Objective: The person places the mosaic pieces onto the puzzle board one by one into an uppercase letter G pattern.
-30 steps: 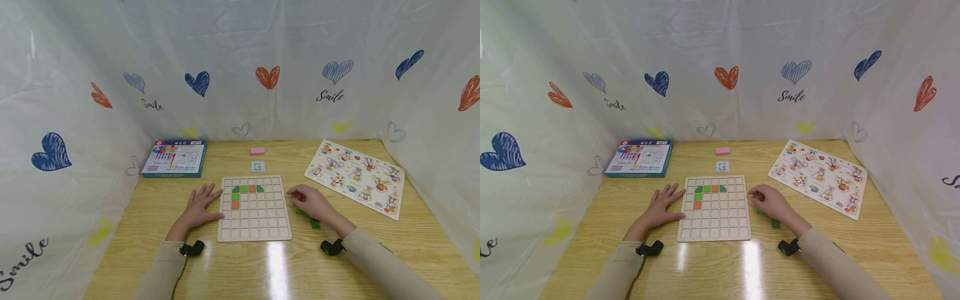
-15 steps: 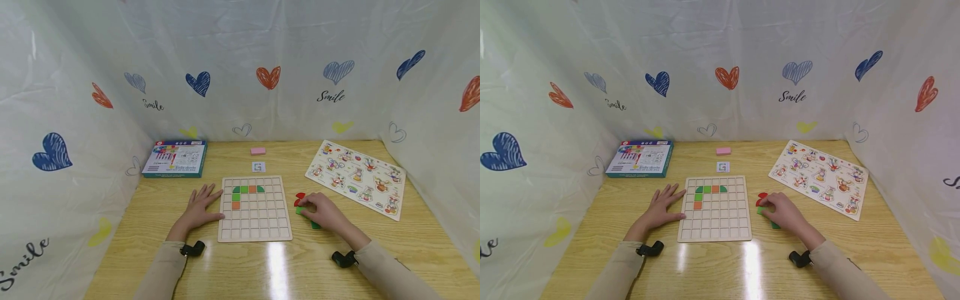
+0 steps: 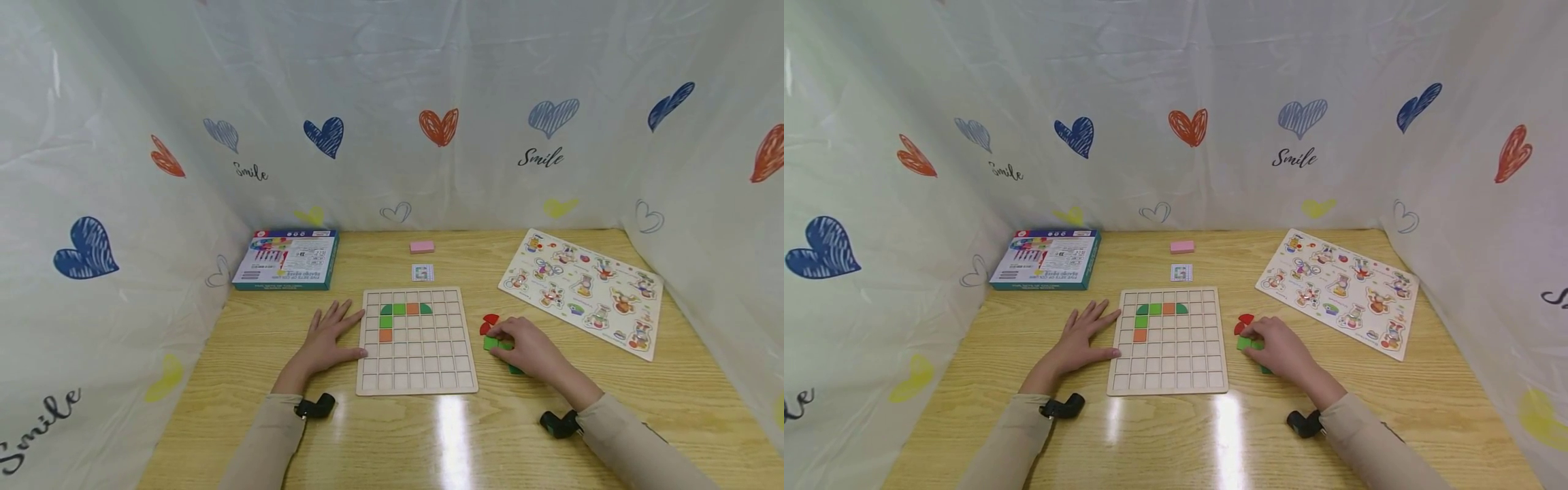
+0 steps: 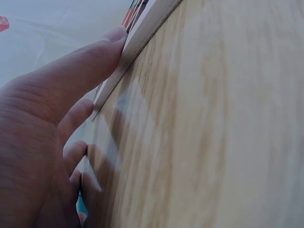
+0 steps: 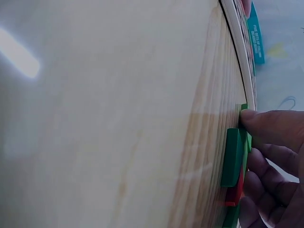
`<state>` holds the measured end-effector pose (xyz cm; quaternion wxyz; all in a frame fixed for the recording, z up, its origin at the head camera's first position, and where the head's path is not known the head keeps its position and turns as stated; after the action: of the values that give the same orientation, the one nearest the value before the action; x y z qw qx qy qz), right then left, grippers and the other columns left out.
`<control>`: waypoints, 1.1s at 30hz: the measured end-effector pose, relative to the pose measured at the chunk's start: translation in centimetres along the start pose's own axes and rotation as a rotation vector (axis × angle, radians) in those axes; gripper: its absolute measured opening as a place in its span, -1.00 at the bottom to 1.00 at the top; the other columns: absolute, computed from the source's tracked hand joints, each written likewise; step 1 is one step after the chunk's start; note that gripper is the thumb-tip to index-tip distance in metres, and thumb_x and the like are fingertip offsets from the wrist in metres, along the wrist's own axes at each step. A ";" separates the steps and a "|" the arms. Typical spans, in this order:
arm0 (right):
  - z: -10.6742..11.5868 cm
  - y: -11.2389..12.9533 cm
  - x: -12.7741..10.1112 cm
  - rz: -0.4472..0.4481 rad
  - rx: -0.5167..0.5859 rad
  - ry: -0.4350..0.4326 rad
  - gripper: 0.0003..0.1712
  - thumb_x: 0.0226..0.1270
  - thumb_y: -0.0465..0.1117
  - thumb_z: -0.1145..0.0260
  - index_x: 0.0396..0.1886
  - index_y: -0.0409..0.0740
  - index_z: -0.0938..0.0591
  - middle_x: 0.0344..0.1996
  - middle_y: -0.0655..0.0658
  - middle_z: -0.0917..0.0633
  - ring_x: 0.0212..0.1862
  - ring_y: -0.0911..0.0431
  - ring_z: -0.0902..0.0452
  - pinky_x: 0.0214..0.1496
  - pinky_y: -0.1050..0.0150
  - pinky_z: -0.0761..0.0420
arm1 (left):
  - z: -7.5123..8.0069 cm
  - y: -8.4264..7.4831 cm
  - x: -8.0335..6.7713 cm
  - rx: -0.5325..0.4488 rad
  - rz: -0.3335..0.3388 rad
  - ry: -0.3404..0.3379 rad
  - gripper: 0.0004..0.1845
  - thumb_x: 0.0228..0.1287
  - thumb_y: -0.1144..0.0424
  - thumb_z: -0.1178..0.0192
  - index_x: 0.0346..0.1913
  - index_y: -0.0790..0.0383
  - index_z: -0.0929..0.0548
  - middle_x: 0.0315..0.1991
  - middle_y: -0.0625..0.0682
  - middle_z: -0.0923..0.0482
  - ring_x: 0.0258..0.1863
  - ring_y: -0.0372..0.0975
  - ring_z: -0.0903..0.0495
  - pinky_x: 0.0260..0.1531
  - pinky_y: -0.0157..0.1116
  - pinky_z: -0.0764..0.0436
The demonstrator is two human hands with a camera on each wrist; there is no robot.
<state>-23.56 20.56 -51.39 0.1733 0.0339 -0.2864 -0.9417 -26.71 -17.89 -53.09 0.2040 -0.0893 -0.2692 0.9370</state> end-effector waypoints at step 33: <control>-2.7 5.5 4.2 0.041 0.300 0.022 -0.89 0.42 -0.20 -0.39 -0.14 0.09 -0.75 -0.28 0.12 -0.70 -0.23 0.20 -0.56 -0.19 0.28 -0.58 | 0.1 -0.2 -0.1 -0.013 0.014 0.008 -0.03 0.16 -0.30 -0.38 0.59 -0.10 -0.26 0.65 0.09 0.08 0.63 0.06 0.27 0.50 0.17 0.44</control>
<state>-25.35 13.42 -50.51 0.1885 0.0640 -0.4228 -0.8841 -26.62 -17.83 -52.85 0.1979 -0.0963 -0.2740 0.9362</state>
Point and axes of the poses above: each hand's wrist, its own x-axis towards the middle knuckle, its own z-axis out of the back of the hand, y = z × x, the point moved 7 cm from there along x, towards the middle knuckle
